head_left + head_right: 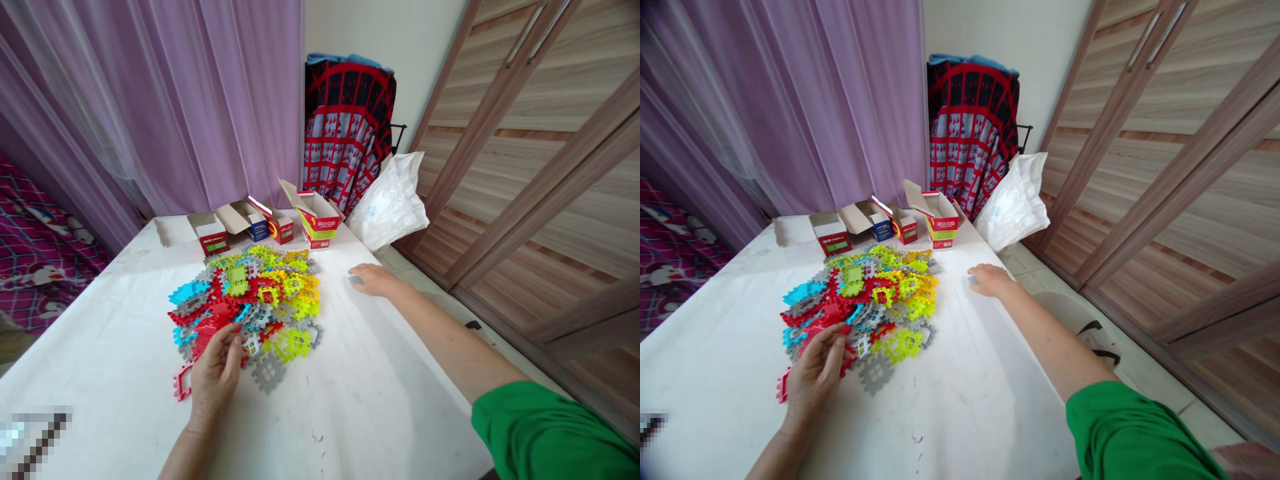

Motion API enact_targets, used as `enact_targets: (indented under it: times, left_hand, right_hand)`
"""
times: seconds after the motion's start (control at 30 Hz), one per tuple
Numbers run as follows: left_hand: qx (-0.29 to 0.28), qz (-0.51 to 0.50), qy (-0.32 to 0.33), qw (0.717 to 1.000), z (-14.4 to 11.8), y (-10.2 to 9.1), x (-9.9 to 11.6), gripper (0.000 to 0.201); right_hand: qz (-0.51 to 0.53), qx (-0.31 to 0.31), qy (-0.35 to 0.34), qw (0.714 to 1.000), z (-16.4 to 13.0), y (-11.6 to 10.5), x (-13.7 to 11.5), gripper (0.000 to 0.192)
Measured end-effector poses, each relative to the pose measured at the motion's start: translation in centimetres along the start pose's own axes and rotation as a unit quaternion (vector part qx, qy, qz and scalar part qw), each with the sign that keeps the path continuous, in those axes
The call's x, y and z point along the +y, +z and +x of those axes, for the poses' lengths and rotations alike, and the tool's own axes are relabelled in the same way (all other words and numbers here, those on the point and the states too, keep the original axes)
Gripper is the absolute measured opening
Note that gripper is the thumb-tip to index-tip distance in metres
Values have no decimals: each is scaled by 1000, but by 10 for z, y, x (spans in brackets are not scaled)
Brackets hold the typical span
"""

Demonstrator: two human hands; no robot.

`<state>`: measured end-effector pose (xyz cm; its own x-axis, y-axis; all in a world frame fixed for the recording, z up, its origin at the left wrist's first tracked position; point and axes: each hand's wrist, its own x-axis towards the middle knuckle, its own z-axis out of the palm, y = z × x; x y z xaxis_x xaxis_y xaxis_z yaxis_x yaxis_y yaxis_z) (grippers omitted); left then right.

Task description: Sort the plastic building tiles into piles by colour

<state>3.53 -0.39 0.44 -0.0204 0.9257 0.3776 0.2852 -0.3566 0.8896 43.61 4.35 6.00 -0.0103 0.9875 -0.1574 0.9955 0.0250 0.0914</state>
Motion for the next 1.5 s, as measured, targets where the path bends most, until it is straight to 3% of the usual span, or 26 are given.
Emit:
enact_targets:
  times: [0.13, 0.3, 0.4, 0.47, 0.63, 0.77, 0.93, 1.1, 1.2, 1.27, 1.4, 1.5]
  left_hand:
    - [72, 53, 28, 996, 5, -7, -3, 29]
    - [145, 149, 78, 975, 14, -18, -10, 25]
    - [154, 187, 115, 963, 18, -21, -14, 22]
    - [130, 211, 149, 957, 20, -21, -14, 21]
    - [54, 257, 207, 942, 17, -18, -8, 17]
    - [24, 260, 224, 939, 8, -10, -1, 16]
    - [-30, 238, 240, 941, -2, 5, 5, 18]
    - [-50, 234, 239, 941, -5, 11, 7, 19]
    - [-34, 232, 228, 945, -4, 12, 5, 23]
    - [-20, 228, 223, 948, -3, 12, 3, 27]
    - [-17, 219, 206, 954, -3, 12, 0, 31]
    - [-39, 202, 173, 963, -4, 12, -1, 29]
  right_hand:
    - [-5, -8, 92, 996, -2, 14, -37, 40]
    - [10, 40, 136, 990, -8, 24, -56, 39]
    - [42, 89, 179, 979, -14, 29, -70, 39]
    - [72, 151, 182, 969, -18, 35, -86, 37]
    - [213, 329, 52, 919, -30, 50, -150, 25]
    - [238, 351, -62, 903, -35, 51, -194, 22]
    - [205, 310, -69, 926, -34, 47, -207, 26]
    - [212, 357, -76, 907, -37, 45, -201, 20]
    - [282, 395, -76, 871, -40, 45, -199, 23]
    - [391, 378, -61, 837, -42, 46, -200, 24]
    - [651, 222, -12, 726, -45, 49, -209, 33]
    - [744, 127, 8, 656, -48, 46, -214, 42]
